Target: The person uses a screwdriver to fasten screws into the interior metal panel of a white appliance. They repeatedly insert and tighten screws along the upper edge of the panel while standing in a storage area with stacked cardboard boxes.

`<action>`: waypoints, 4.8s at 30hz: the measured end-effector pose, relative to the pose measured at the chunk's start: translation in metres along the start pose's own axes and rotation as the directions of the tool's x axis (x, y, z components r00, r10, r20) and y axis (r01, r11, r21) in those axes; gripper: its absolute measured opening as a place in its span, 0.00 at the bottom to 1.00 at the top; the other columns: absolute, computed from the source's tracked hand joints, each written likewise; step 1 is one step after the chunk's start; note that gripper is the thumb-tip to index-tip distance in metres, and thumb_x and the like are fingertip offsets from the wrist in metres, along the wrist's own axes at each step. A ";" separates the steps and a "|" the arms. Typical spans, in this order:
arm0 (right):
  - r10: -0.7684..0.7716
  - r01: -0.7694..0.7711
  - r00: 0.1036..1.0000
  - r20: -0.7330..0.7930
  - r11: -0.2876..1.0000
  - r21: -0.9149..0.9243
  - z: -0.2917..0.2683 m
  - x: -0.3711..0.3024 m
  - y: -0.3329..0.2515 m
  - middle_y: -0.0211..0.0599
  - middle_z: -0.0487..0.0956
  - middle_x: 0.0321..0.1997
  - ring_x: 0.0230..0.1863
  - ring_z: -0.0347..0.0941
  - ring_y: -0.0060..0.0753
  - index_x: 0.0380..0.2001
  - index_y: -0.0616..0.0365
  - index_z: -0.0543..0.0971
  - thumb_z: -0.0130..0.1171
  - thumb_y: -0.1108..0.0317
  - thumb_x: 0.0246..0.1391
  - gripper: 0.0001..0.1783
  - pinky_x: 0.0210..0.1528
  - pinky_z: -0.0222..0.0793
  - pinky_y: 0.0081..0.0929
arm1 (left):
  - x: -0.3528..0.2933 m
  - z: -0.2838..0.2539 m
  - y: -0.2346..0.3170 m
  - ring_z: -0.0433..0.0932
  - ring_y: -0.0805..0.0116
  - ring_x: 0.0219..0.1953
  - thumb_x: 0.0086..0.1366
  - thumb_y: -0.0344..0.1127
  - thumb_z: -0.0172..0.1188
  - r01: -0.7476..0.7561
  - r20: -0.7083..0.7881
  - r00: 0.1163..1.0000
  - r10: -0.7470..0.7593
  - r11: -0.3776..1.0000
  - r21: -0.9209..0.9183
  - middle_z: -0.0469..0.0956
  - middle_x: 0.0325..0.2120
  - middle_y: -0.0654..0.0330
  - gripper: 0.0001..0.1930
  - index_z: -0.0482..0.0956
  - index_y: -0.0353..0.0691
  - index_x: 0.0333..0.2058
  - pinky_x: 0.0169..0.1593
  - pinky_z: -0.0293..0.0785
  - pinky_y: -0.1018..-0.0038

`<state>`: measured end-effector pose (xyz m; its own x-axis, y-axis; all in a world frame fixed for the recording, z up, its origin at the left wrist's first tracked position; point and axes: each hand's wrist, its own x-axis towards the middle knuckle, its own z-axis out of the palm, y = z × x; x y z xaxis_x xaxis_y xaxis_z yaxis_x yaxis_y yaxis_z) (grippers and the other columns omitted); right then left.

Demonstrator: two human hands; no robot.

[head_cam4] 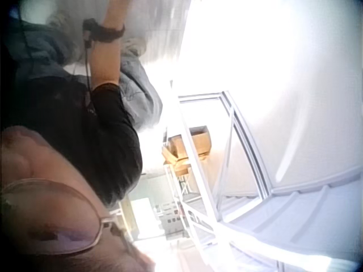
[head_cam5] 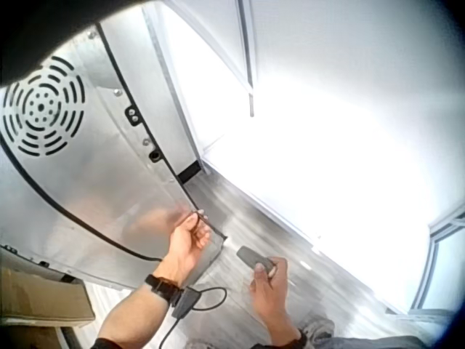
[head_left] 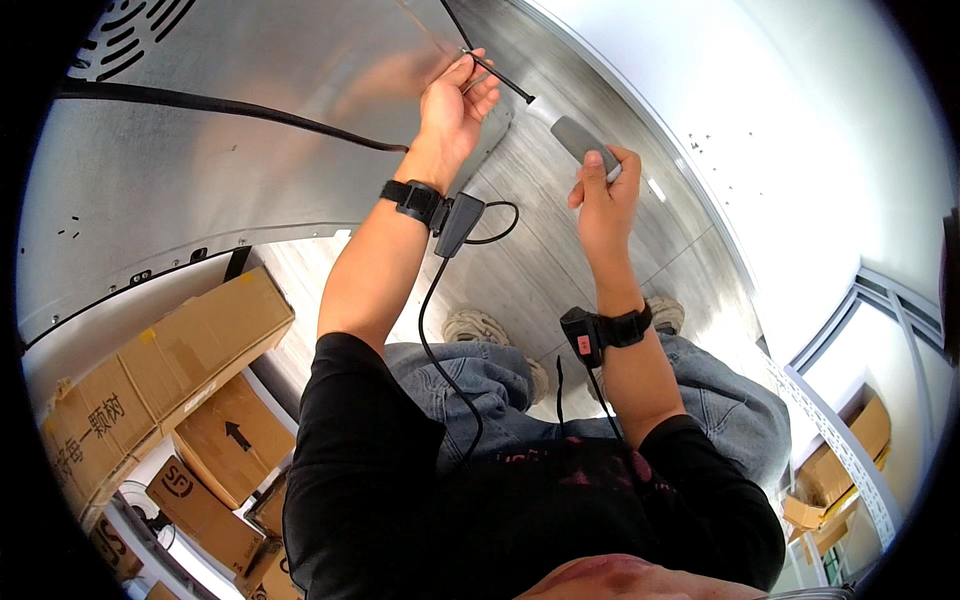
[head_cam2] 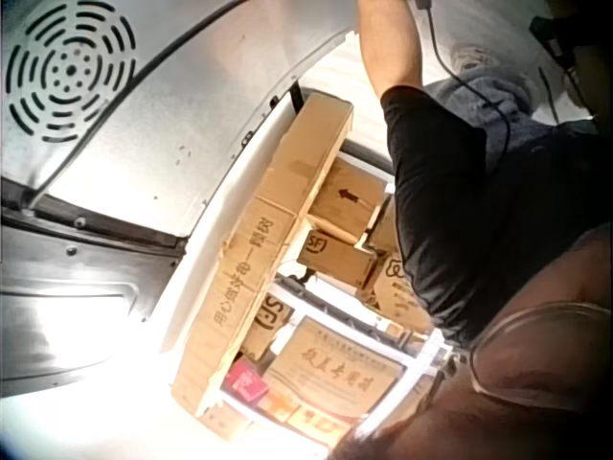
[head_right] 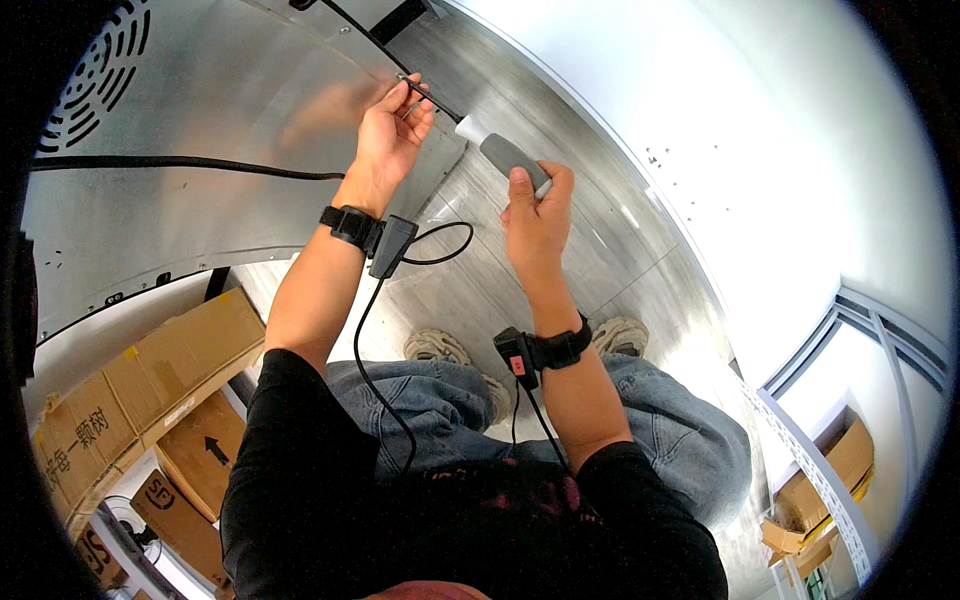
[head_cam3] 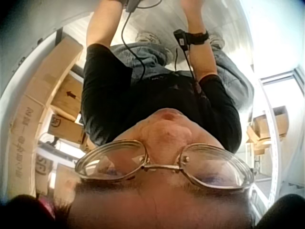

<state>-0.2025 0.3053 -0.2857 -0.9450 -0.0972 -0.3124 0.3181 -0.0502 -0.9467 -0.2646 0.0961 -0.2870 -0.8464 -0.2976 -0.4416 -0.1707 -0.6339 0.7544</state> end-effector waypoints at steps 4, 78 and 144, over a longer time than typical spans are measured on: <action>-0.209 0.186 0.974 -0.091 0.959 -0.211 0.002 0.003 0.009 0.40 0.68 0.41 0.25 0.70 0.24 0.48 0.61 0.59 0.52 0.61 0.60 0.21 0.27 0.68 0.22 | -0.001 0.002 0.000 0.77 0.73 0.30 0.69 0.35 0.45 -0.002 0.009 1.000 0.002 1.000 -0.006 0.77 0.33 0.60 0.12 0.73 0.36 0.44 0.34 0.78 0.77; 0.084 -0.084 0.996 -0.011 0.996 0.003 0.009 0.006 0.013 0.43 0.68 0.37 0.19 0.66 0.21 0.44 0.62 0.62 0.54 0.53 0.58 0.24 0.19 0.64 0.21 | -0.002 0.006 0.000 0.73 0.74 0.29 0.68 0.34 0.46 -0.013 -0.043 0.999 0.011 0.999 -0.037 0.76 0.33 0.60 0.12 0.73 0.35 0.44 0.35 0.77 0.78; -0.095 0.094 0.995 -0.005 0.991 -0.091 0.012 0.007 0.026 0.29 0.70 0.21 0.16 0.63 0.18 0.38 0.62 0.69 0.61 0.58 0.54 0.19 0.19 0.59 0.20 | -0.002 0.002 0.002 0.73 0.75 0.28 0.68 0.33 0.46 -0.022 -0.019 1.000 0.020 0.998 -0.059 0.77 0.33 0.59 0.12 0.73 0.34 0.44 0.34 0.77 0.78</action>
<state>-0.2000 0.2914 -0.3114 -0.9712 -0.0870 -0.2216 0.2196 0.0320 -0.9751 -0.2642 0.0973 -0.2837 -0.8399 -0.3241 -0.4353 -0.1223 -0.6685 0.7336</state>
